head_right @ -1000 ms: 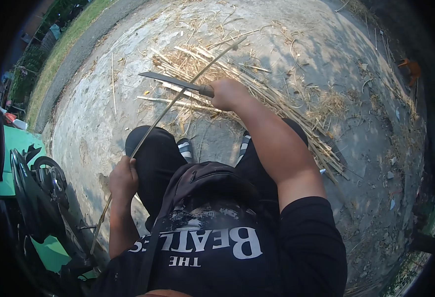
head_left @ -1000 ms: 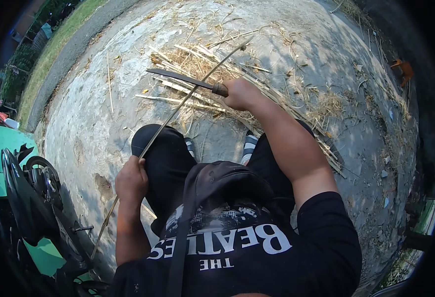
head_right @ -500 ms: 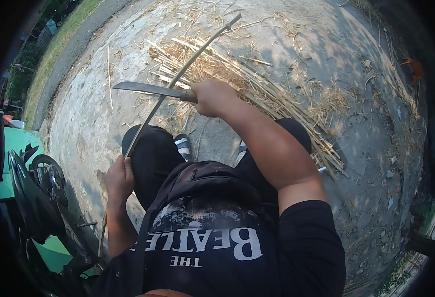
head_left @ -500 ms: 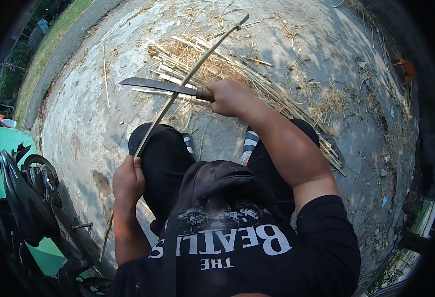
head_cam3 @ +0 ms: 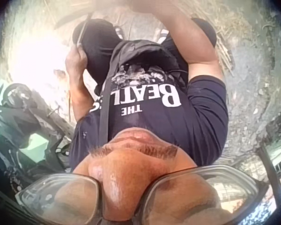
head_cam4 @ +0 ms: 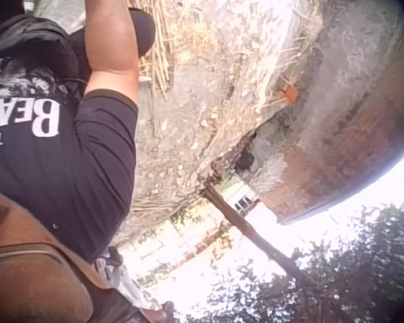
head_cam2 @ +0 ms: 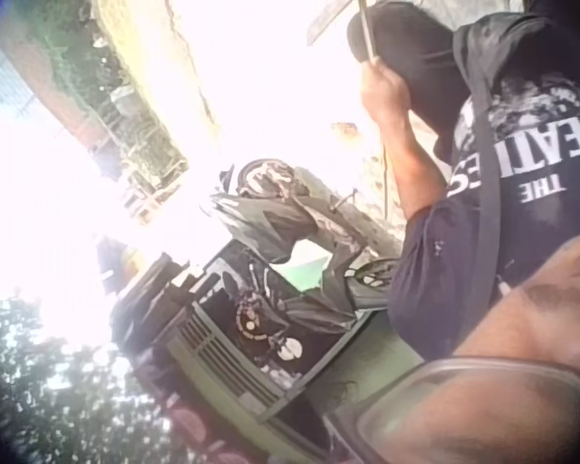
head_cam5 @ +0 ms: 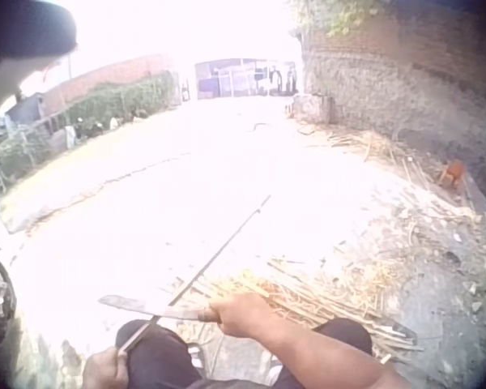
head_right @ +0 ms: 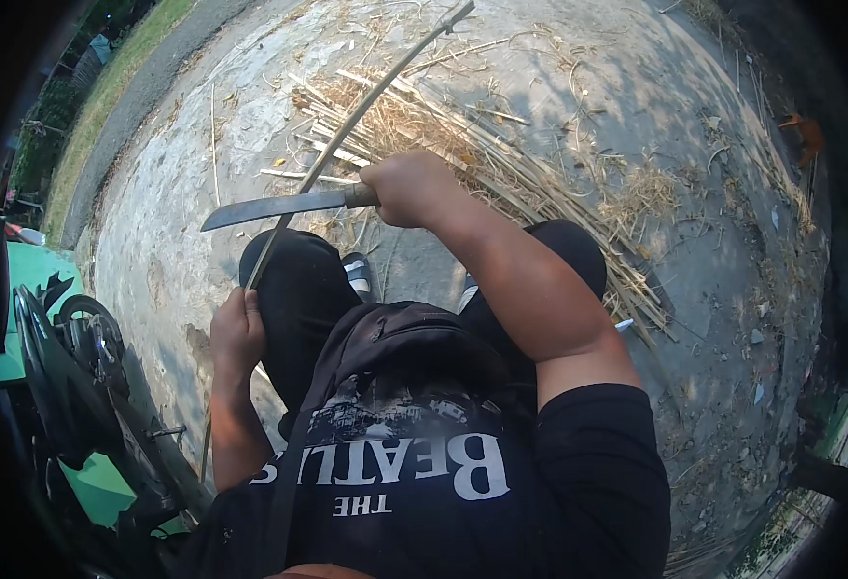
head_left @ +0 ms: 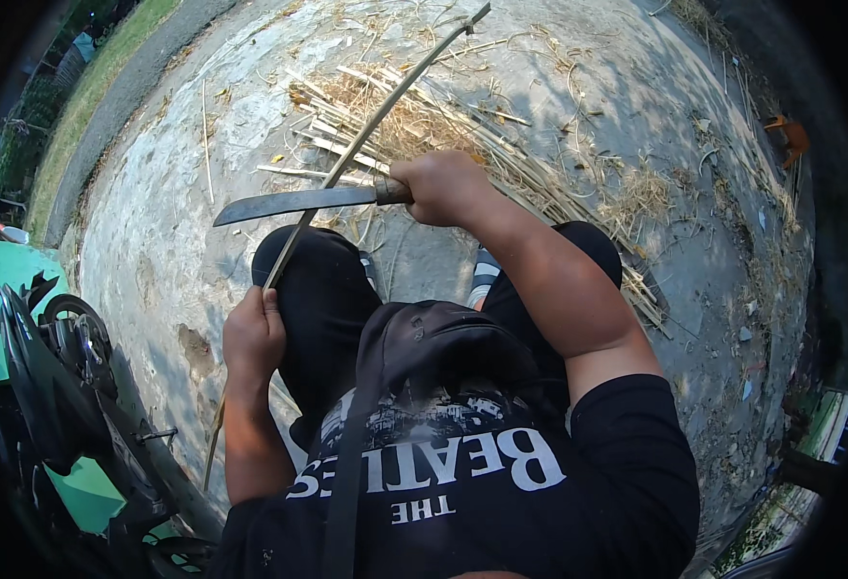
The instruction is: The person repeatedly scrapes a long bamboo strip with a blade to smooth its surface, handling the strip and the blade by hand.
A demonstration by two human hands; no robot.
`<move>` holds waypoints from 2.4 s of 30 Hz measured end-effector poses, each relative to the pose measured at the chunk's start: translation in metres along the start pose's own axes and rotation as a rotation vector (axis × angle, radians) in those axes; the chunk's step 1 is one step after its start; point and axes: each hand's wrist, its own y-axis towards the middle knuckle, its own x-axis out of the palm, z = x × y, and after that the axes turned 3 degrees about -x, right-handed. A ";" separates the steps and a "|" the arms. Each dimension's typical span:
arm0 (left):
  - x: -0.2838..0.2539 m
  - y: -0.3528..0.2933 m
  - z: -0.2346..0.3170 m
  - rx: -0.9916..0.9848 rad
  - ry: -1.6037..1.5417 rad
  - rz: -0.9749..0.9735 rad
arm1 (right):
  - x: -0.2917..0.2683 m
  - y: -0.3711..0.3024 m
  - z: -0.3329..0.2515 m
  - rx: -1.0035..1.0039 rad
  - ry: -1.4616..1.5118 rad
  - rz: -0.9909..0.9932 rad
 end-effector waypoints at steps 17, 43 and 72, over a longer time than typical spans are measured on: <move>0.009 -0.006 0.010 0.054 0.103 0.157 | -0.019 0.003 0.027 0.112 0.096 -0.163; 0.005 0.010 0.032 0.100 0.090 0.068 | -0.024 -0.008 0.010 0.093 0.026 -0.171; 0.029 0.035 0.002 0.361 -0.067 0.104 | -0.007 -0.039 0.000 0.164 0.729 0.081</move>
